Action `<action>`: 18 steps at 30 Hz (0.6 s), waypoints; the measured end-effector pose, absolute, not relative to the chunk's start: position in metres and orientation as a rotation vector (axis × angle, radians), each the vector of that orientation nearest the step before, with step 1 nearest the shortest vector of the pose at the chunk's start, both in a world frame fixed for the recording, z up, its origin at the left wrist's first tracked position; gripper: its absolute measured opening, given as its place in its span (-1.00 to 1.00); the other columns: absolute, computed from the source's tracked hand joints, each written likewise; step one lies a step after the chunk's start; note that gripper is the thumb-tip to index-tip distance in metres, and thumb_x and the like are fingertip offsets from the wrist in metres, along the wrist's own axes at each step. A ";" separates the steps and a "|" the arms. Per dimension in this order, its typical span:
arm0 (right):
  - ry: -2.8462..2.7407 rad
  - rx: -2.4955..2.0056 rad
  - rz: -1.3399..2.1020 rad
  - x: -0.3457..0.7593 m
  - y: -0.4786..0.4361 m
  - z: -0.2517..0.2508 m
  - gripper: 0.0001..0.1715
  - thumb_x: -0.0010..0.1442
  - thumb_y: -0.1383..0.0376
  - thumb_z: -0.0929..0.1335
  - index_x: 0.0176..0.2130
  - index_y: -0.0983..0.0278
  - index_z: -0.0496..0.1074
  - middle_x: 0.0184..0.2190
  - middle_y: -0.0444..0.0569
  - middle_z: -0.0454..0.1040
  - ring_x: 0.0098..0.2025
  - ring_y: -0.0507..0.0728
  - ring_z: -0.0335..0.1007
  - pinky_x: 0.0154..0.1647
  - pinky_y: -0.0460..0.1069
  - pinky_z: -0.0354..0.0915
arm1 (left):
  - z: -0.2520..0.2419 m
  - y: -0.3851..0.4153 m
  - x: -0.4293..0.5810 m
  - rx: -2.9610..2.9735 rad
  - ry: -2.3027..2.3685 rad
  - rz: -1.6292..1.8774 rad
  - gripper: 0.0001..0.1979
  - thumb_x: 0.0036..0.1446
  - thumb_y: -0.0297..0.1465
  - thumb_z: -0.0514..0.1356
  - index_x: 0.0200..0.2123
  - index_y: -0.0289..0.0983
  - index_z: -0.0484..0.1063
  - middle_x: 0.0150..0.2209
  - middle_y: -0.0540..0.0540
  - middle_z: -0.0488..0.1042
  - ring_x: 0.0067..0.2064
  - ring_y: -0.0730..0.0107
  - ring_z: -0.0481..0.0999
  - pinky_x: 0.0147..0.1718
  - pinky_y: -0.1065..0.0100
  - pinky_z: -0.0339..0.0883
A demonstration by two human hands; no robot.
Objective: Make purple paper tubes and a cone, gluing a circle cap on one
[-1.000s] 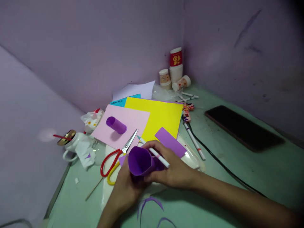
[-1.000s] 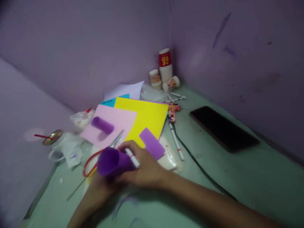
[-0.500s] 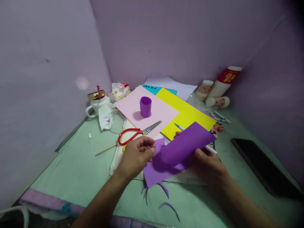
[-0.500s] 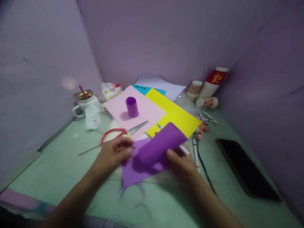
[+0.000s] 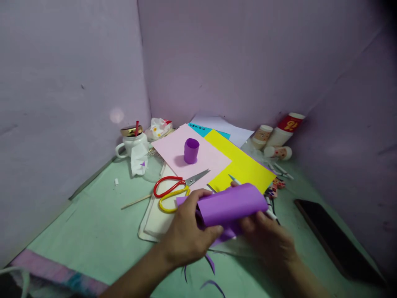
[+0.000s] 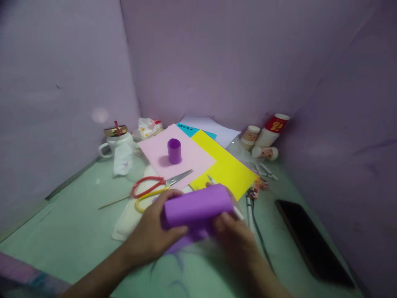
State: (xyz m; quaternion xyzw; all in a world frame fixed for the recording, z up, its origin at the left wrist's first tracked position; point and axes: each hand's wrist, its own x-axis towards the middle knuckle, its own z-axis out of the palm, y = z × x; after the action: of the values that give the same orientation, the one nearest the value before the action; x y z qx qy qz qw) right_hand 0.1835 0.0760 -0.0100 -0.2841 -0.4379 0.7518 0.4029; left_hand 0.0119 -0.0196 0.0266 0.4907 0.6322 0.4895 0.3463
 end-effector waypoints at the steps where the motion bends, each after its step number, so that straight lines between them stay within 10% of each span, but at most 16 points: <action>1: -1.084 -0.705 1.845 0.185 0.080 -0.009 -0.44 0.05 0.10 0.39 0.05 0.01 0.26 0.20 -0.02 0.27 0.23 0.31 0.15 0.23 0.28 0.06 | 0.029 -0.021 0.006 1.329 1.694 1.242 -0.46 -0.11 -0.41 0.29 -0.01 -0.15 0.25 -0.04 -0.08 0.39 -0.04 0.21 0.40 -0.06 0.25 0.29; 8: -1.539 -0.787 1.474 0.186 0.095 -0.007 -0.63 0.08 0.29 0.38 -0.10 0.12 0.26 -0.05 0.01 0.44 -0.04 0.20 0.42 0.04 0.21 0.26 | 0.064 -0.033 -0.027 1.909 2.036 0.948 -0.53 -0.04 -0.27 0.24 -0.02 -0.09 0.23 -0.07 -0.05 0.39 -0.21 0.27 0.45 -0.31 0.35 0.34; 13: -2.464 -0.624 1.002 0.201 0.094 0.008 -0.37 -0.12 0.48 0.43 -0.03 0.21 0.32 -0.07 -0.01 0.44 -0.02 0.21 0.32 0.09 0.17 0.15 | 0.092 -0.028 -0.031 2.100 2.242 0.660 -0.57 -0.02 -0.15 0.16 -0.05 -0.06 0.22 -0.30 0.04 0.42 -0.46 0.41 0.41 -0.55 0.43 0.26; 18: -2.552 -0.586 0.942 0.198 0.092 0.003 -0.42 -0.08 0.31 0.51 -0.05 0.23 0.34 -0.13 -0.02 0.49 -0.10 0.17 0.35 0.05 0.10 0.15 | 0.096 -0.020 -0.029 2.202 2.308 0.544 -0.55 -0.02 -0.05 0.14 -0.07 -0.07 0.22 -0.36 0.04 0.42 -0.51 0.41 0.40 -0.63 0.46 0.23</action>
State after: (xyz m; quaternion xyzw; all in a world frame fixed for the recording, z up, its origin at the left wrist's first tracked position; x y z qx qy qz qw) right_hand 0.1975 0.0917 0.0029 -0.2074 -0.9024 0.3329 0.1784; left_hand -0.0294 -0.0197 0.0961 0.6798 0.7124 0.1678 -0.0474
